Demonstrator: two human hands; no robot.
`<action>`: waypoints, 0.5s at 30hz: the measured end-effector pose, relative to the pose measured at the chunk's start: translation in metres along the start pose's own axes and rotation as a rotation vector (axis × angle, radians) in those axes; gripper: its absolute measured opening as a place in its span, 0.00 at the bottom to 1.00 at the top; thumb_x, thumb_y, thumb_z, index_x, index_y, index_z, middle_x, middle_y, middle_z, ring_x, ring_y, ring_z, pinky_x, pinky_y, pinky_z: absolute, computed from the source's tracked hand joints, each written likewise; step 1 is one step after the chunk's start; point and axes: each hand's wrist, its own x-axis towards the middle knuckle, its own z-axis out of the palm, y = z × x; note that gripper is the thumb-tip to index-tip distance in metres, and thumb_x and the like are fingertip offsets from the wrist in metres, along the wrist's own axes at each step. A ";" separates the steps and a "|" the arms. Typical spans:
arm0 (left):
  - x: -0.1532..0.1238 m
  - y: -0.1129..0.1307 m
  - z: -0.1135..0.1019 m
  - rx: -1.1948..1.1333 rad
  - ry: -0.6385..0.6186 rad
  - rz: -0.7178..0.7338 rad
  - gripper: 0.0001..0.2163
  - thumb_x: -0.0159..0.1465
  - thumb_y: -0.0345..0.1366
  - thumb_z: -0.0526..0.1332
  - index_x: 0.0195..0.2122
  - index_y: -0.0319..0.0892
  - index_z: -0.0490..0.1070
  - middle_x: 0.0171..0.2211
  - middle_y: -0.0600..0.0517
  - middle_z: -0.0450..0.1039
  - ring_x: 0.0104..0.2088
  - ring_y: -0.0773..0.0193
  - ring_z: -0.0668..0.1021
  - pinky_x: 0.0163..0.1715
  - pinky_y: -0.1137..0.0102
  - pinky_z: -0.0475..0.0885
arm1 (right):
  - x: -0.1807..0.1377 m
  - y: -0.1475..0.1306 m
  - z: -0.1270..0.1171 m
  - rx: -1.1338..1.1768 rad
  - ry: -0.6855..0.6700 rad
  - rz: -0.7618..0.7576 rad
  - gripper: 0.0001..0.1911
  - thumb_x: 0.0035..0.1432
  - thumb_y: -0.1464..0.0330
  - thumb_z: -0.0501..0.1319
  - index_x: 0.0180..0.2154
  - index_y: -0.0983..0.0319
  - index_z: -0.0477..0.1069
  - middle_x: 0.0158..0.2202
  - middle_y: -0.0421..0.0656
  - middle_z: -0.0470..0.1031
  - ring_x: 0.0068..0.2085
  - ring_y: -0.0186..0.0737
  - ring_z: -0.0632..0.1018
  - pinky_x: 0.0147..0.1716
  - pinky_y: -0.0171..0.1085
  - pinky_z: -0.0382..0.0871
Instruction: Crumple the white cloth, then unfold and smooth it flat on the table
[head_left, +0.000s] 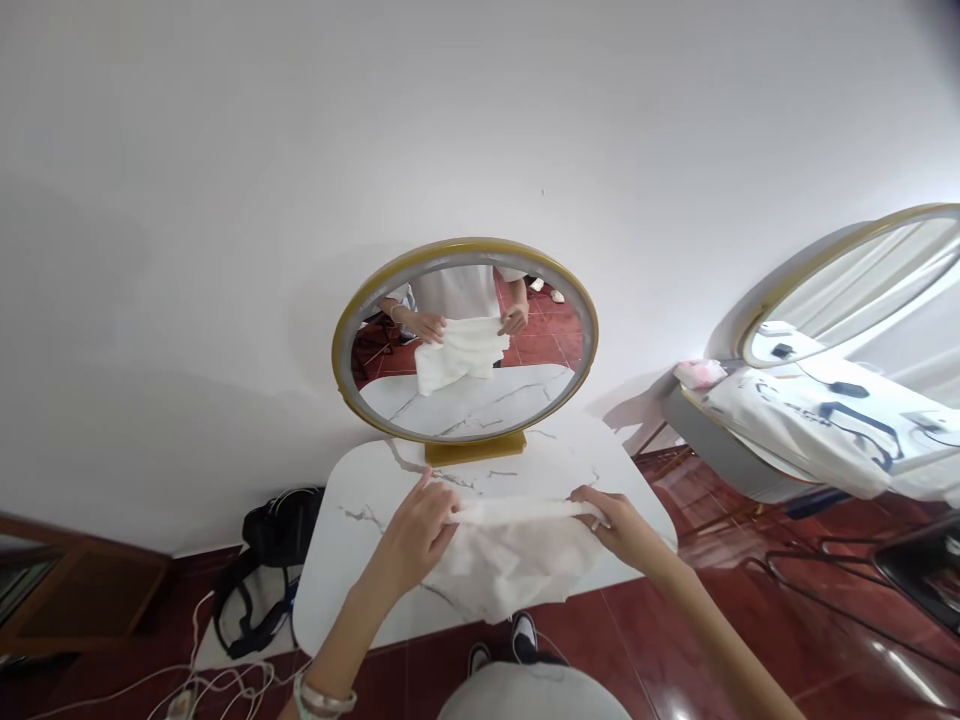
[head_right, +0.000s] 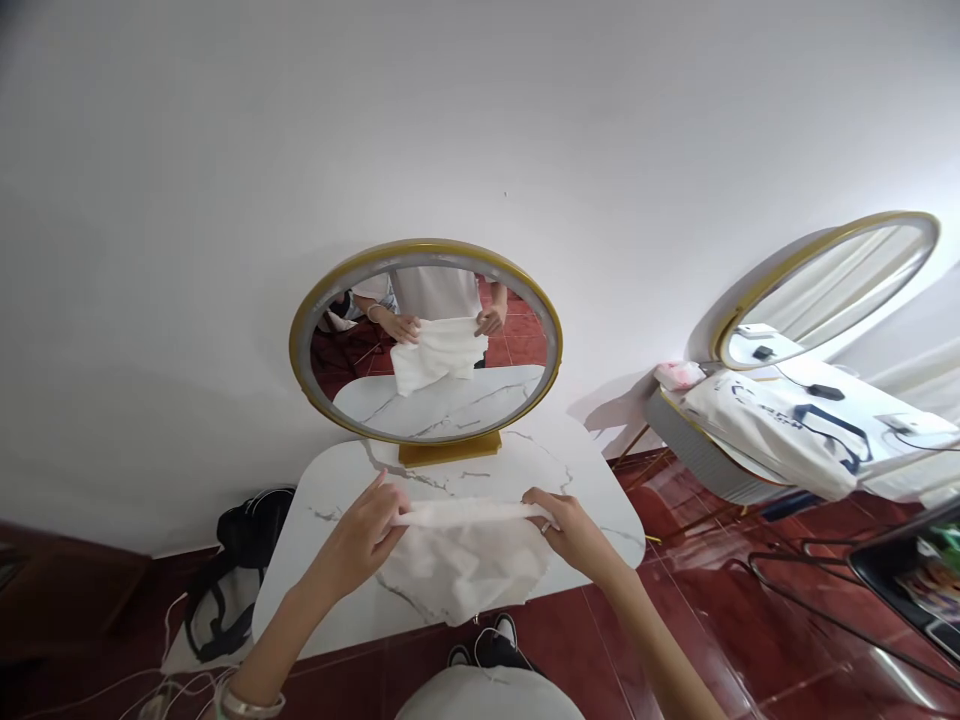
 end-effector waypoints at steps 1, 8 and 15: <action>-0.001 -0.001 -0.001 0.035 -0.029 0.034 0.07 0.62 0.25 0.49 0.32 0.45 0.57 0.30 0.57 0.64 0.31 0.67 0.72 0.61 0.47 0.59 | -0.001 0.000 0.000 -0.018 -0.028 0.008 0.09 0.60 0.70 0.49 0.39 0.57 0.66 0.33 0.42 0.75 0.31 0.38 0.74 0.33 0.34 0.64; -0.008 -0.005 -0.003 0.141 -0.065 0.186 0.08 0.56 0.25 0.56 0.24 0.44 0.62 0.28 0.56 0.63 0.38 0.63 0.71 0.64 0.48 0.55 | -0.002 0.012 0.004 -0.073 -0.120 0.146 0.08 0.58 0.64 0.55 0.28 0.59 0.66 0.22 0.39 0.67 0.26 0.35 0.67 0.27 0.32 0.58; 0.009 -0.010 -0.015 0.183 -0.142 0.105 0.12 0.60 0.37 0.62 0.21 0.43 0.66 0.26 0.56 0.65 0.36 0.62 0.73 0.61 0.44 0.56 | 0.008 0.028 -0.026 0.028 -0.064 0.199 0.13 0.48 0.61 0.64 0.22 0.62 0.65 0.21 0.36 0.62 0.27 0.32 0.61 0.27 0.31 0.56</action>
